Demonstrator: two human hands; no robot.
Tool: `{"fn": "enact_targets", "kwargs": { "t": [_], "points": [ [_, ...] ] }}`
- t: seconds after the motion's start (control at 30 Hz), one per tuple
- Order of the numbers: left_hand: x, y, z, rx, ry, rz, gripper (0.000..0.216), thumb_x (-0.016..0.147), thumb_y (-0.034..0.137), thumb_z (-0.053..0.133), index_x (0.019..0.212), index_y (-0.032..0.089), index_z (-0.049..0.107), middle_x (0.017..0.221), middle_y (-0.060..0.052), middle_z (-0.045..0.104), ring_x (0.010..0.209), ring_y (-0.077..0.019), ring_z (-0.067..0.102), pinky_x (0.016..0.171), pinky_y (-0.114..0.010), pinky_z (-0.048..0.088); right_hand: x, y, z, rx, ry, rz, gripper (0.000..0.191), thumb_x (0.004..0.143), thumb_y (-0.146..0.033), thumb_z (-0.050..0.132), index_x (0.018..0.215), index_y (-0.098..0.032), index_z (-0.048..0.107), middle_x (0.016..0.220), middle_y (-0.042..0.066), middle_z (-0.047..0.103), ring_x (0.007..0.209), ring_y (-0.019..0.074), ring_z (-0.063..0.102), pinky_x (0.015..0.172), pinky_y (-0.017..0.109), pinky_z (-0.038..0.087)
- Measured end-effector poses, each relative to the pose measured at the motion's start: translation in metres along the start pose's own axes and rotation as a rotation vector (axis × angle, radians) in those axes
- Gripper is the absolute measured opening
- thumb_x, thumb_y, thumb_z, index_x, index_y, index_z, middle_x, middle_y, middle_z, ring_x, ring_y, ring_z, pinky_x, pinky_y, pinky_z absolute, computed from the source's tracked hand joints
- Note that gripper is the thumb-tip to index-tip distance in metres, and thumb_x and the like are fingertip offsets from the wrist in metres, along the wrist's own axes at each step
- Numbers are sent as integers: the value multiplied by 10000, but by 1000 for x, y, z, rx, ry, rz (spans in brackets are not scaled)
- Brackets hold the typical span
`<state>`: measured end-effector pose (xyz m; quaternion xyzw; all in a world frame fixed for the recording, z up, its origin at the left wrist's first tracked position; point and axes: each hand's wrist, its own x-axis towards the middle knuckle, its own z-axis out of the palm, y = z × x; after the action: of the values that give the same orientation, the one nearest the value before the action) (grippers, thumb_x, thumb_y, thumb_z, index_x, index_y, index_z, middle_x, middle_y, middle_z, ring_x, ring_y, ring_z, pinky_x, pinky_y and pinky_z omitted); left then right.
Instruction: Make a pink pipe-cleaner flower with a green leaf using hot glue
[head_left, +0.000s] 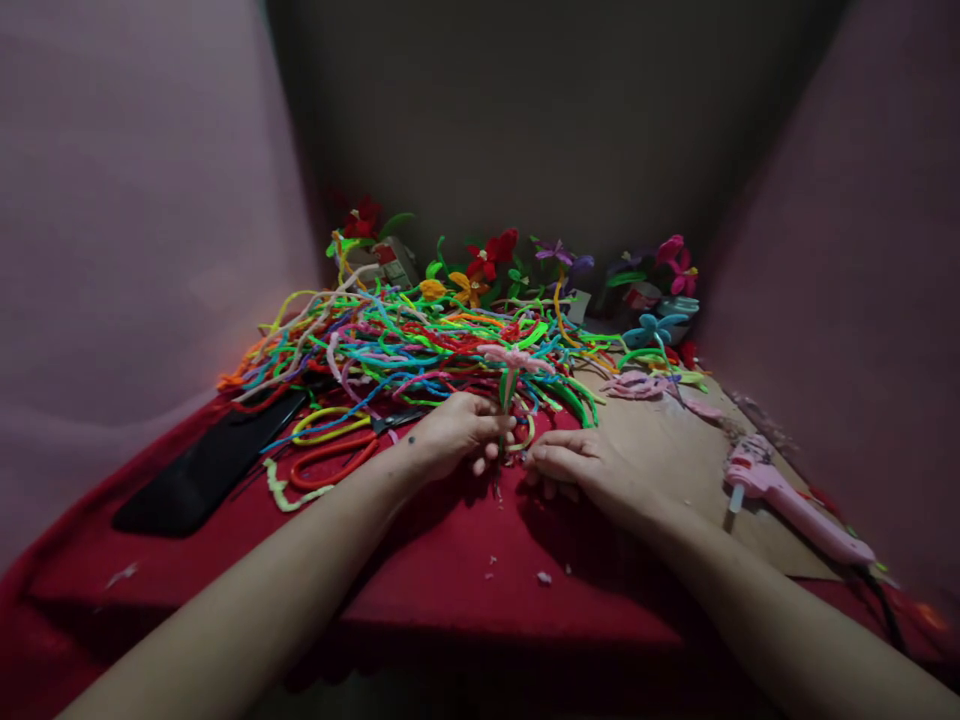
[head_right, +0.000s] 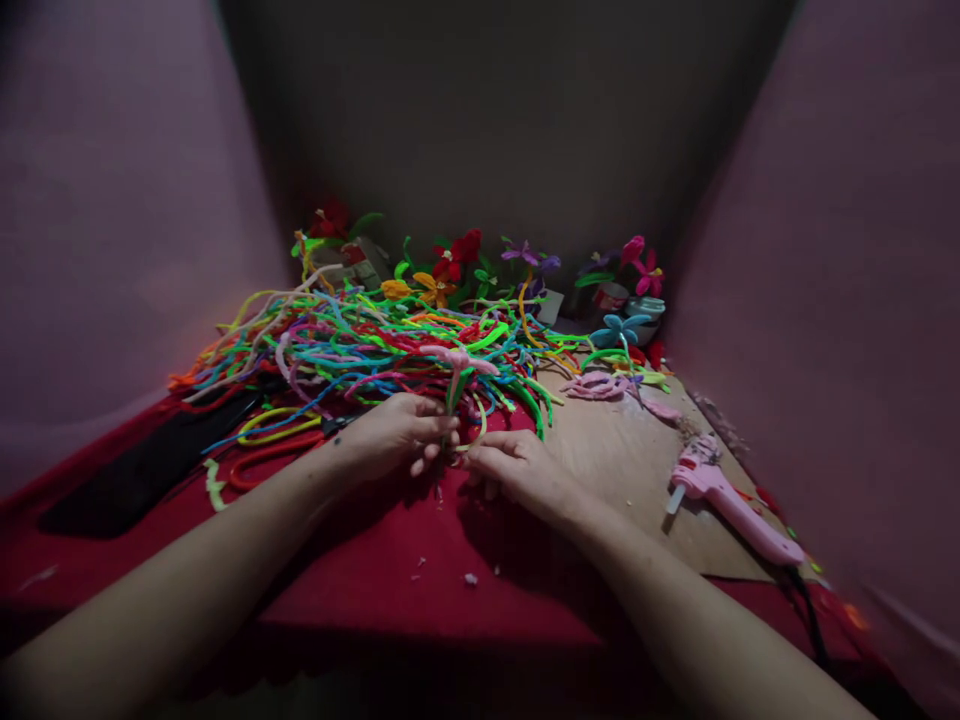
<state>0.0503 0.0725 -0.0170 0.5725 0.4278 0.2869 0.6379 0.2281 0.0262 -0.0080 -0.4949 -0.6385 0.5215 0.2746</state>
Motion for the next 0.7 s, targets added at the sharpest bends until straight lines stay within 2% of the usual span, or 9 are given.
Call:
{"fn": "enact_targets", "kwargs": {
  "t": [0.1,0.23,0.3,0.37,0.43,0.5,0.6,0.7],
  "points": [
    [-13,10,-9,-23,55,30,233,708,332,650,753,123,558,610,-3,559,428,-75,482,336,-175,359,-1,0,0,42,10,-3,198,733,-283,514,667,-136,630,546,1,576,445,70,425,422,197,269],
    [-44,25,-30,64,205,21,215,709,323,630,785,134,561,718,-16,591,439,-67,474,363,-189,361,0,6,-2,115,-22,-38,195,741,-276,512,687,-139,641,563,6,577,463,74,433,422,203,254],
    [-61,27,-43,270,277,61,180,707,305,620,771,142,577,651,6,570,487,-82,493,432,-194,376,1,10,-3,160,-26,-51,196,750,-284,518,707,-140,643,597,11,590,476,76,439,425,205,257],
    [-75,23,-56,621,342,26,148,729,292,580,780,155,601,627,2,565,552,-118,529,515,-221,399,2,13,-4,176,-32,-59,191,752,-288,528,728,-139,646,633,17,606,484,76,441,431,206,270],
    [-86,14,-67,1037,448,6,157,772,276,498,792,164,606,707,-40,597,637,-164,559,581,-260,407,2,16,-4,182,-38,-70,183,752,-281,535,724,-139,647,636,16,610,477,71,429,433,206,272],
    [-91,3,-74,1355,476,-21,195,803,250,424,821,156,594,824,-97,616,730,-211,580,631,-297,412,3,18,-4,194,-41,-72,172,755,-266,536,725,-140,649,649,21,620,484,71,434,436,206,274],
    [-93,-7,-77,1607,409,-50,239,800,141,350,877,135,577,892,-140,621,814,-241,593,688,-318,413,4,22,-4,229,-44,-81,167,762,-263,536,747,-143,651,705,44,648,516,82,468,440,208,281],
    [-92,-9,-78,1676,393,-82,261,801,108,326,888,130,571,888,-150,632,818,-249,601,686,-325,409,4,24,-4,234,-49,-89,170,758,-266,542,758,-139,656,686,46,645,510,83,467,442,210,291]
  ]
}}
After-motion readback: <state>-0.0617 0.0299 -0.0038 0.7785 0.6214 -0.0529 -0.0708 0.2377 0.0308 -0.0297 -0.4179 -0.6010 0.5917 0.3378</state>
